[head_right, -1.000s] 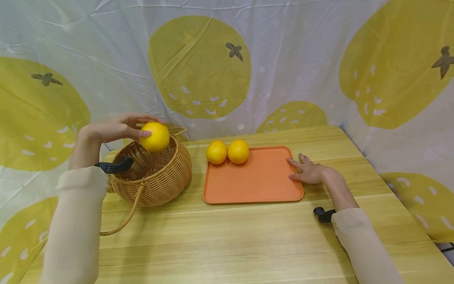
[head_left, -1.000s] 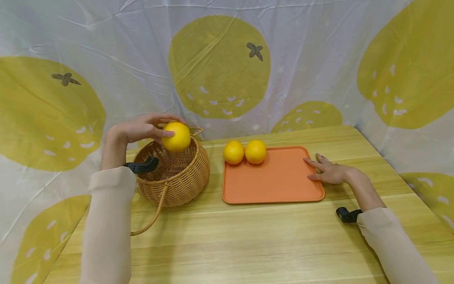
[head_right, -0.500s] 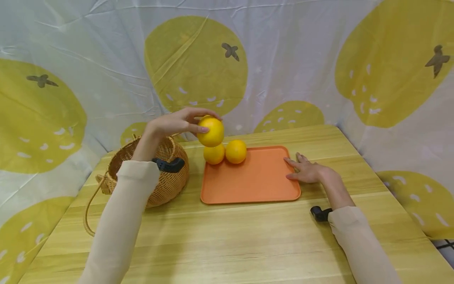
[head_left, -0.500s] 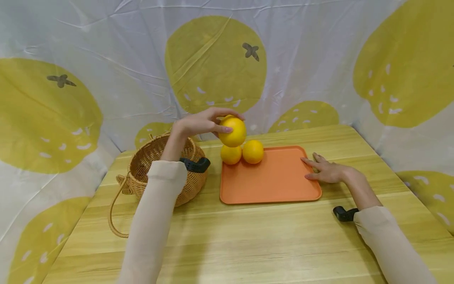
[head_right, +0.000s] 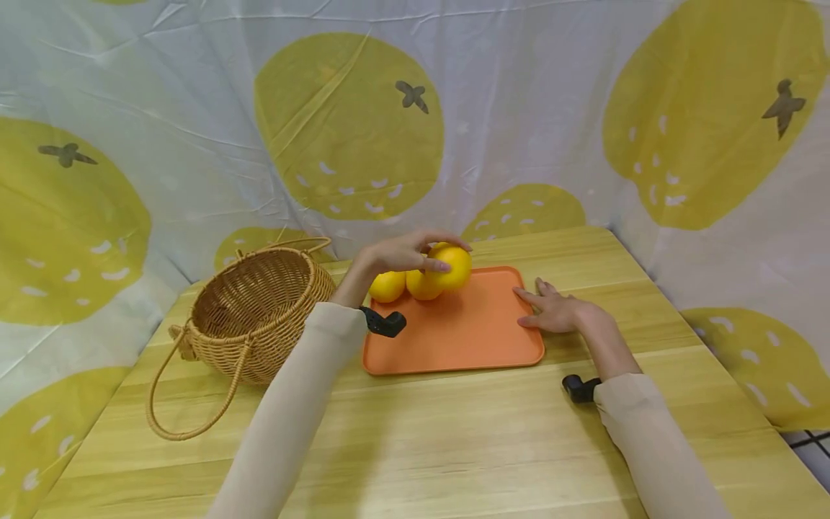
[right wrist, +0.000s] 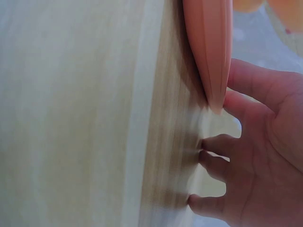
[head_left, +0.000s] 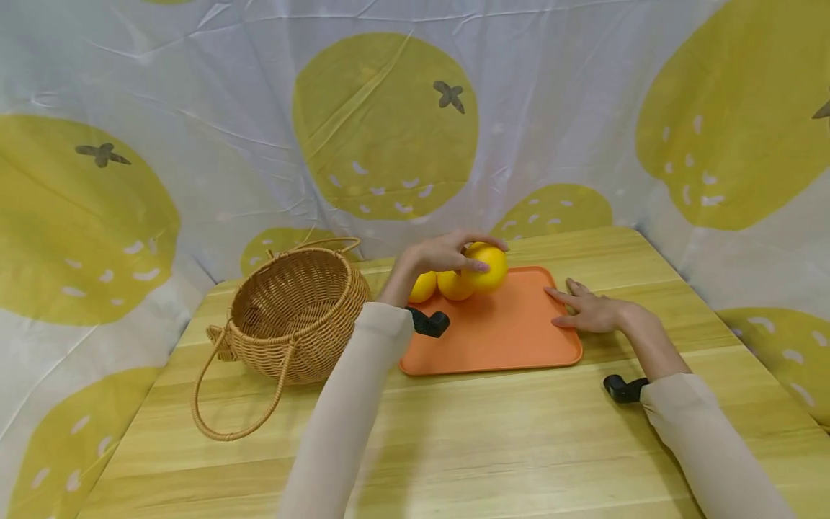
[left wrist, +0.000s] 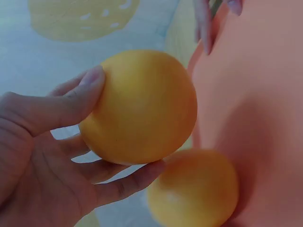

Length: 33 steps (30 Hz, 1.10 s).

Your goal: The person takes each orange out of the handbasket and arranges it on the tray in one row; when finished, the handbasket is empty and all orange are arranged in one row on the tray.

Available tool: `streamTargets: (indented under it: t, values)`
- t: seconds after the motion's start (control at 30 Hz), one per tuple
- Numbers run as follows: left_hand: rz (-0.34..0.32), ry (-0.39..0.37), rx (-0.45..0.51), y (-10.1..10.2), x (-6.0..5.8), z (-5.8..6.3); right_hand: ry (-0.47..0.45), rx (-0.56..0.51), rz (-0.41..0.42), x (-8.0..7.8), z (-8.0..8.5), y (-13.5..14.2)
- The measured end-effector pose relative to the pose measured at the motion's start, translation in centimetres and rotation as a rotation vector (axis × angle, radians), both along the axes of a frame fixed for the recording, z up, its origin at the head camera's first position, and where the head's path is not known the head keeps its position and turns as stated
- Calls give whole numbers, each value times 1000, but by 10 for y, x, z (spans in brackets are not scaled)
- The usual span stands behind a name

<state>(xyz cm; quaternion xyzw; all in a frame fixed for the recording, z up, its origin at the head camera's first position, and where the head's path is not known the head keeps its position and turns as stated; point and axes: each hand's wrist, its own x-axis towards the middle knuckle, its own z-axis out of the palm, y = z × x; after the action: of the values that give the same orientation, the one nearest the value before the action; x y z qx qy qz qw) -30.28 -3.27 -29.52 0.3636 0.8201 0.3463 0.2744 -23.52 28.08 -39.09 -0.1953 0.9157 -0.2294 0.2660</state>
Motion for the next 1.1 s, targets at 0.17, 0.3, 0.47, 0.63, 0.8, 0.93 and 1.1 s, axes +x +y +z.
streamTargets:
  t: [0.17,0.3,0.47,0.63,0.8,0.93,1.1]
  values:
    - [-4,16,-47,21,2,-17,-2,1,1,0,0,-1]
    - [-14,49,-99,36,4,-22,-3,4,-3,1,0,-1]
    - [-44,89,-173,52,3,-29,-9,10,-2,1,0,-1]
    - [-26,66,-220,58,2,-37,-9,9,-1,0,0,-1]
    - [19,64,-217,61,0,-42,-7,-1,-8,0,0,-1]
    - [65,85,-173,63,1,-45,-12,-3,-13,1,-1,0]
    - [97,129,-151,63,2,-49,-6,8,-11,1,-1,0]
